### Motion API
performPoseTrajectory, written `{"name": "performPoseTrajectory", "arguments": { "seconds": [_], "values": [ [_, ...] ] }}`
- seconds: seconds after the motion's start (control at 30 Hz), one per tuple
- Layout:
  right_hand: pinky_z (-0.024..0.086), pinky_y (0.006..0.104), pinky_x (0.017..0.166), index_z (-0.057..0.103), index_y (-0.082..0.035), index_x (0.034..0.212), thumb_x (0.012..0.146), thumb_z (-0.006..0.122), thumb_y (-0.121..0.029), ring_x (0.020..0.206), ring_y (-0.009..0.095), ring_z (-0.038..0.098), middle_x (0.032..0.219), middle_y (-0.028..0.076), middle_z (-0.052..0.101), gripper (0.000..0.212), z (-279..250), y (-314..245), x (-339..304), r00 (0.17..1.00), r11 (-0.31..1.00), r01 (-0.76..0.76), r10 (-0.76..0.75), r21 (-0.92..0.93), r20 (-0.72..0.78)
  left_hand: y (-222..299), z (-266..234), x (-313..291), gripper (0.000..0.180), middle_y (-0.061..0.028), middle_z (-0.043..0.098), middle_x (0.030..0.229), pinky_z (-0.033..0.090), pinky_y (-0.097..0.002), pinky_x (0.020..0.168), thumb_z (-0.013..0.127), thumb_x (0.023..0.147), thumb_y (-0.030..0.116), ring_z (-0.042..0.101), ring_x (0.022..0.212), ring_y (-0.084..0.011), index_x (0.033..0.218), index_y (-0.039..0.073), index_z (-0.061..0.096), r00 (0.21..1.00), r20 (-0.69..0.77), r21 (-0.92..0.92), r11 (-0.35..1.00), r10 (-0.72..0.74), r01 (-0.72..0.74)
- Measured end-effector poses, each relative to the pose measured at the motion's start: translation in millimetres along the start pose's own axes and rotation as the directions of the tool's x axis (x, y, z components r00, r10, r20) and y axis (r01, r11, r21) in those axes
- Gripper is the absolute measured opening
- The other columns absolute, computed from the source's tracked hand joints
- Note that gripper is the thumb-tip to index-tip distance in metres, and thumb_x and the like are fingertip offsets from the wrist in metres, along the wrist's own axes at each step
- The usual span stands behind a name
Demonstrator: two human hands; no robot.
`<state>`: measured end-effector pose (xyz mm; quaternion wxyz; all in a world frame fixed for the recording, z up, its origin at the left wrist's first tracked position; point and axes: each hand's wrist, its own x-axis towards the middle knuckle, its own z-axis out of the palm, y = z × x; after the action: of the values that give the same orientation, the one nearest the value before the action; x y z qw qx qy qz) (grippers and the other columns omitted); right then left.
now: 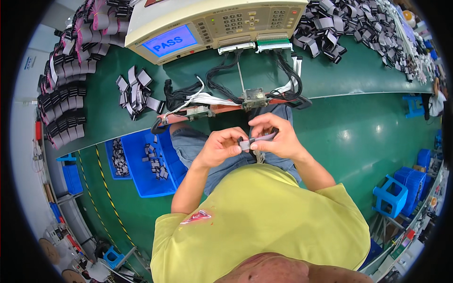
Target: Testing small electronic ribbon cable assemblies using a specialized test fixture on an assembly line.
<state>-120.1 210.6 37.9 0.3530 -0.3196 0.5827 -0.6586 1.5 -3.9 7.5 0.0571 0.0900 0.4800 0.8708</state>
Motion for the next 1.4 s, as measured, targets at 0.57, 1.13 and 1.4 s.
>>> {"name": "performPoseTrajectory", "arguments": {
  "seconds": [0.57, 1.13, 1.4],
  "values": [
    [0.053, 0.0305, 0.072, 0.074, 0.002, 0.106, 0.08, 0.086, 0.003, 0.083, 0.02, 0.066, 0.093, 0.011, 0.069, 0.03, -14.0, 17.0, 1.9, 0.806, 0.801, 0.285, -0.497, -0.526, -0.321, 1.7, 12.7, 11.2, 0.023, -0.0112, 0.07, 0.11, 0.054, -0.0272, 0.082, 0.078, 0.09, -0.005, 0.068, 0.095, -0.017, 0.111, -0.003, 0.069, 0.832, -0.362, 0.773, 0.634, 0.42, 0.016],
    [0.059, 0.0351, 0.072, 0.072, 0.003, 0.094, 0.075, 0.09, 0.003, 0.085, 0.028, 0.073, 0.093, 0.015, 0.074, 0.026, -2.0, 20.4, 18.9, 0.655, 0.708, 0.163, -0.598, -0.687, -0.461, 0.6, 17.1, 24.4, 0.031, -0.0155, 0.076, 0.101, 0.06, -0.0326, 0.075, 0.084, 0.084, -0.003, 0.074, 0.082, -0.0241, 0.113, -0.004, 0.074, 0.725, -0.242, 0.964, 0.243, 0.645, 0.106],
    [0.057, 0.0352, 0.065, 0.072, 0.001, 0.094, 0.076, 0.089, 0.001, 0.079, 0.028, 0.072, 0.092, 0.013, 0.073, 0.025, -1.8, 20.2, 20.0, 0.65, 0.668, 0.158, -0.624, -0.727, -0.432, 1.9, 16.1, 23.1, 0.031, -0.0152, 0.076, 0.099, 0.059, -0.0319, 0.072, 0.084, 0.082, -0.005, 0.073, 0.08, -0.0232, 0.111, -0.004, 0.074, 0.732, -0.245, 0.96, 0.263, 0.635, 0.094]
  ]
}}
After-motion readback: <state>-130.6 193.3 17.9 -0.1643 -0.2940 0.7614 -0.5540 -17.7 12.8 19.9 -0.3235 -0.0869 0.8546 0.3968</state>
